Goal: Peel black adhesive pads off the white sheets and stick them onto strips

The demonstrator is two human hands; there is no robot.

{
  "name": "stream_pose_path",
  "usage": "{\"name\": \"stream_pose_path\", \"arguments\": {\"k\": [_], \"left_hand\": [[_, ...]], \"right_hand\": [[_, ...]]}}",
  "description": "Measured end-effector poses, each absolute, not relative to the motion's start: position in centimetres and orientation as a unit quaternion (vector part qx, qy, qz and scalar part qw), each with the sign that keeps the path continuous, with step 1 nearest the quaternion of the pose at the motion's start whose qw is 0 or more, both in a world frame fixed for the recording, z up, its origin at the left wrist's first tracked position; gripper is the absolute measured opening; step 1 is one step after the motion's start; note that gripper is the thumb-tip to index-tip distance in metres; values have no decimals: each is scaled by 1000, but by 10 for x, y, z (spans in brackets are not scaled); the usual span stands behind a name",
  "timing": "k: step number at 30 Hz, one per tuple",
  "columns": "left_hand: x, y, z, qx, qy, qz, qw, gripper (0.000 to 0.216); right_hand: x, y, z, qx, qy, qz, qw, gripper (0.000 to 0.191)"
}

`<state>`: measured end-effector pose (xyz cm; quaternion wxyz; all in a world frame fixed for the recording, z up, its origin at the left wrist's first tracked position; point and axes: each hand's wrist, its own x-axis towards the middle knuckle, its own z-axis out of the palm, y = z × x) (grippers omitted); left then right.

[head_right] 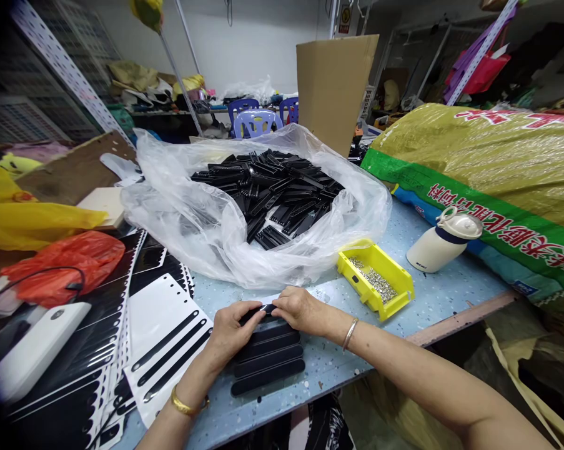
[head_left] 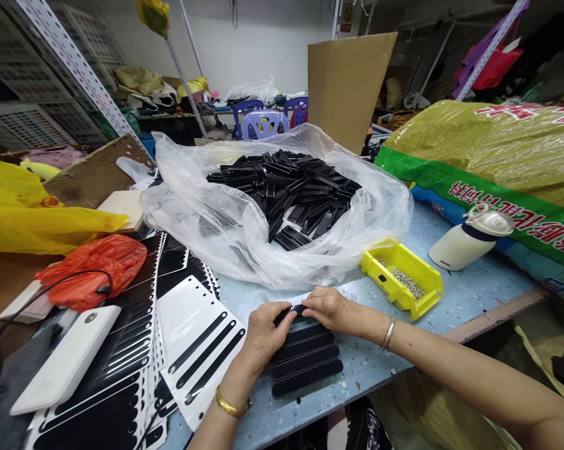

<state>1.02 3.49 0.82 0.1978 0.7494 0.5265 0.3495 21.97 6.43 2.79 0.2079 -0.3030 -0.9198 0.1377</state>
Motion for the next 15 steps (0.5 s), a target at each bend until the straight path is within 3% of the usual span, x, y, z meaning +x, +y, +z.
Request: {"name": "stream_pose_path", "arguments": {"k": [15], "left_hand": [[13, 35, 9, 725, 541, 364, 221, 15]], "right_hand": [[223, 65, 17, -323, -908, 152, 219, 14]]}}
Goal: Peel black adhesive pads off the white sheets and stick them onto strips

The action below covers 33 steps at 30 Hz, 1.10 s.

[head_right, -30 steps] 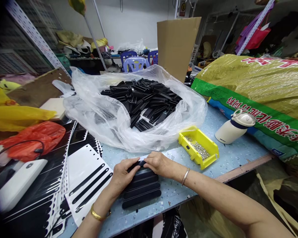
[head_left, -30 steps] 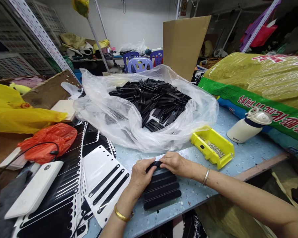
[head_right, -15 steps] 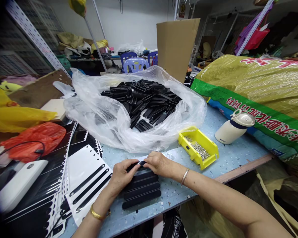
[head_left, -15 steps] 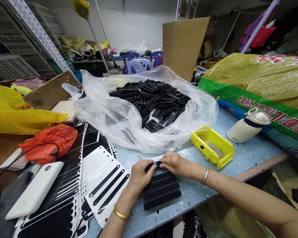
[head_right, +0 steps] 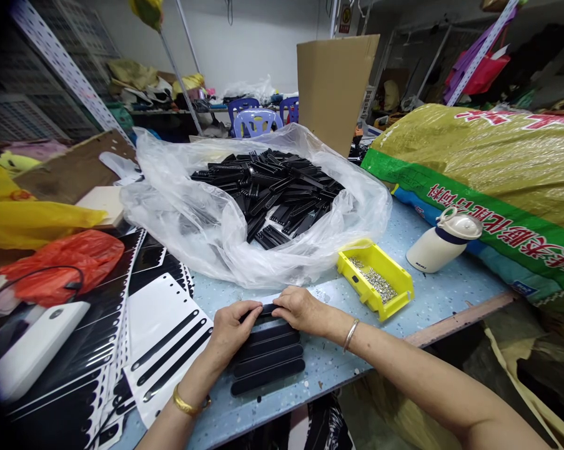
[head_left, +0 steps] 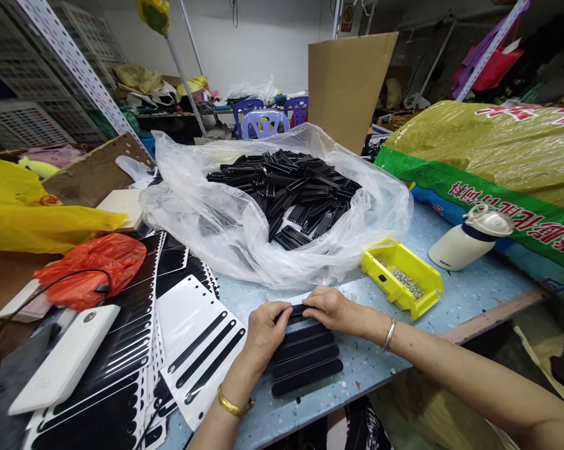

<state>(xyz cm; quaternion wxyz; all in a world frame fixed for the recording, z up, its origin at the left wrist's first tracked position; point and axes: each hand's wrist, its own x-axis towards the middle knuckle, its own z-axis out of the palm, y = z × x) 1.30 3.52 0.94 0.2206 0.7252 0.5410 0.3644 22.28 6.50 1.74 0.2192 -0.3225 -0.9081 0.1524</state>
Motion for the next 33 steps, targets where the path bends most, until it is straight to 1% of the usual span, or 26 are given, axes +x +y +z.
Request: {"name": "stream_pose_path", "arguments": {"k": [10, 12, 14, 16, 19, 22, 25, 26, 29, 31, 33], "left_hand": [[14, 35, 8, 729, 540, 364, 211, 15], [13, 36, 7, 728, 539, 366, 213, 14], [13, 36, 7, 726, 537, 372, 214, 14], [13, 36, 7, 724, 536, 375, 216, 14], [13, 36, 7, 724, 535, 376, 218, 15], [13, 36, 8, 723, 540, 373, 215, 16], [14, 36, 9, 720, 548, 365, 219, 16], [14, 36, 10, 720, 549, 362, 222, 17], [14, 37, 9, 721, 548, 359, 225, 16], [13, 37, 9, 724, 547, 358, 219, 17], [13, 37, 8, 729, 546, 355, 211, 16]], "right_hand": [[225, 63, 13, -345, -898, 146, 230, 16], [232, 64, 15, -352, -889, 134, 260, 21], [244, 64, 19, -379, -864, 120, 310, 25], [257, 63, 25, -423, -827, 114, 353, 26], [266, 58, 33, -483, -783, 126, 372, 26], [255, 50, 30, -509, -764, 169, 359, 28], [234, 45, 20, -548, -729, 249, 325, 20], [228, 45, 18, -564, -714, 274, 312, 23], [220, 46, 15, -597, -674, 332, 281, 45], [222, 48, 16, -604, -652, 370, 271, 49], [227, 49, 17, -603, -631, 406, 270, 49]]}}
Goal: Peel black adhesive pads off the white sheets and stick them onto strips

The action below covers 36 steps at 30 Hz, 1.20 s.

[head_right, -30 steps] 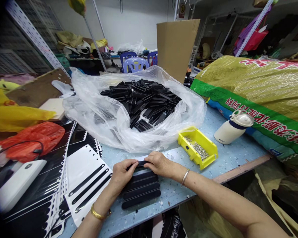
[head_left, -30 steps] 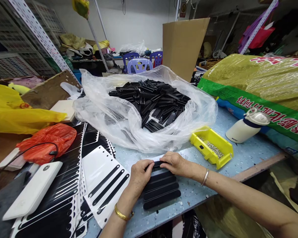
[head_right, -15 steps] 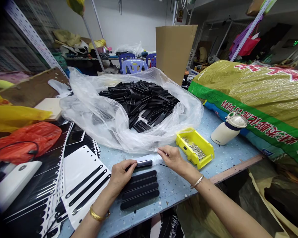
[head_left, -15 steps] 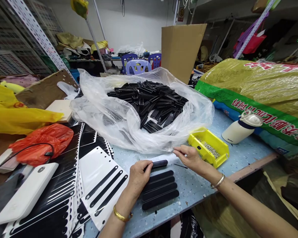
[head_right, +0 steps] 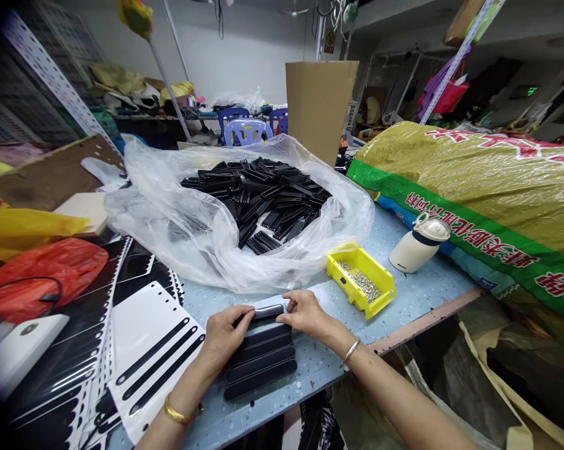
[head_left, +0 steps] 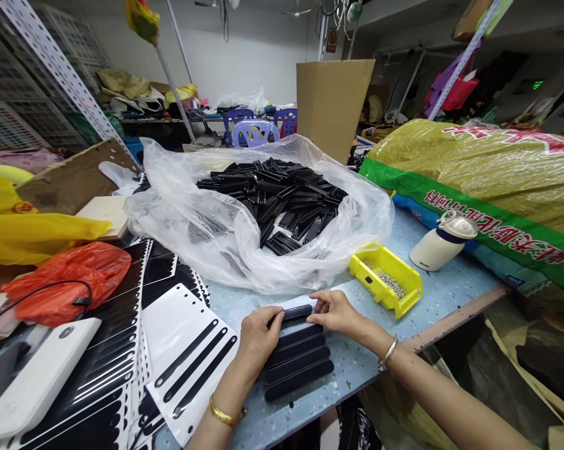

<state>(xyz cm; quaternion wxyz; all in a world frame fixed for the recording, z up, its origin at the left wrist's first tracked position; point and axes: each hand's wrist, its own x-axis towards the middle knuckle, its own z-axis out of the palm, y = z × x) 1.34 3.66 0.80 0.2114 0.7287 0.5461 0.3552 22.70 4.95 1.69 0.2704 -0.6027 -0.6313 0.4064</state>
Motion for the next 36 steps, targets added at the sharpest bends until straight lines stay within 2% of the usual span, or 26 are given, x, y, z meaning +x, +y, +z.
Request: {"name": "stream_pose_path", "arguments": {"k": [4, 9, 13, 19, 23, 27, 32, 36], "left_hand": [[13, 34, 13, 757, 546, 320, 167, 16], [17, 32, 27, 815, 508, 253, 116, 28], [32, 36, 32, 835, 492, 206, 133, 32], [50, 47, 37, 815, 536, 122, 183, 15], [48, 48, 42, 809, 535, 116, 217, 16], [43, 46, 45, 809, 522, 118, 242, 14], [41, 44, 44, 812, 514, 128, 245, 12], [40, 45, 39, 815, 507, 148, 238, 13]], "right_hand": [[233, 50, 18, -590, -623, 431, 278, 46], [228, 52, 22, -559, -701, 363, 253, 31], [226, 53, 27, -533, -740, 331, 242, 20], [225, 51, 26, -513, -766, 306, 238, 7], [226, 53, 27, -494, -791, 278, 232, 18], [246, 46, 31, -535, -779, 208, 251, 13], [282, 25, 26, -567, -804, 78, 165, 11], [289, 21, 8, -548, -822, 52, 144, 19]]}}
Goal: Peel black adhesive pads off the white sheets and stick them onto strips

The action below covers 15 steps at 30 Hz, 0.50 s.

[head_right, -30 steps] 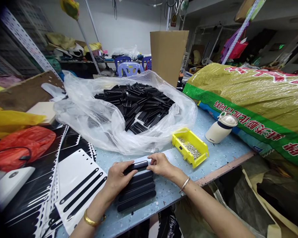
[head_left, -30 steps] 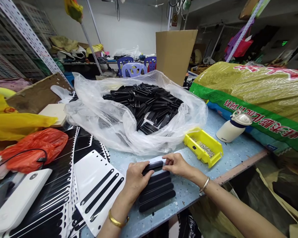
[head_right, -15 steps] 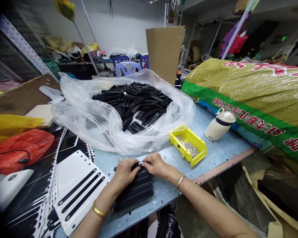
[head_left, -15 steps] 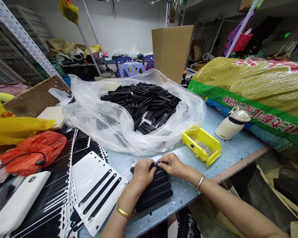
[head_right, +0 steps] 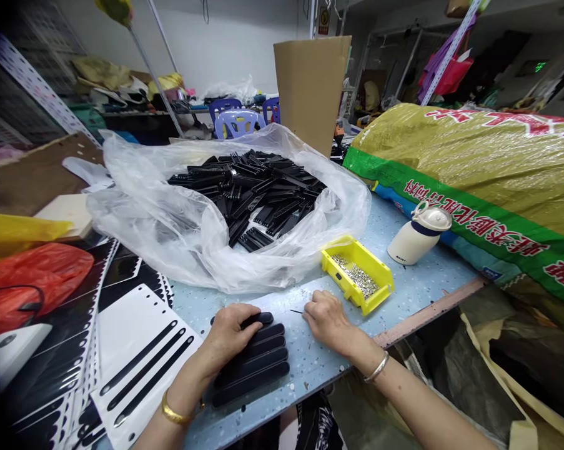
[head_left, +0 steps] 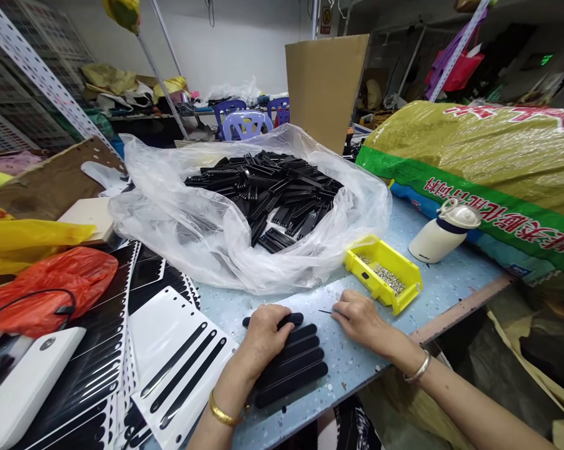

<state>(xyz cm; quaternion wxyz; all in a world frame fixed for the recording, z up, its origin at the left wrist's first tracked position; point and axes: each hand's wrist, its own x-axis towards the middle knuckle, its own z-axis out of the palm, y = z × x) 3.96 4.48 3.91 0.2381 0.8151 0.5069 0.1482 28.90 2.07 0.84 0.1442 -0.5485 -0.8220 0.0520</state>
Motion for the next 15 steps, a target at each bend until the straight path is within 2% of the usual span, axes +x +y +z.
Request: {"name": "stream_pose_path", "arguments": {"k": [2, 6, 11, 15], "left_hand": [[39, 45, 37, 813, 508, 163, 235, 16], [39, 45, 36, 818, 497, 172, 232, 17], [40, 44, 36, 822, 489, 177, 231, 16], [40, 43, 35, 813, 489, 203, 244, 18]], "right_hand": [[286, 24, 1, -534, -830, 42, 155, 25], [278, 30, 2, -523, -835, 31, 168, 25], [273, 30, 22, -530, -793, 193, 231, 18], [264, 32, 34, -522, -778, 253, 242, 21]]}}
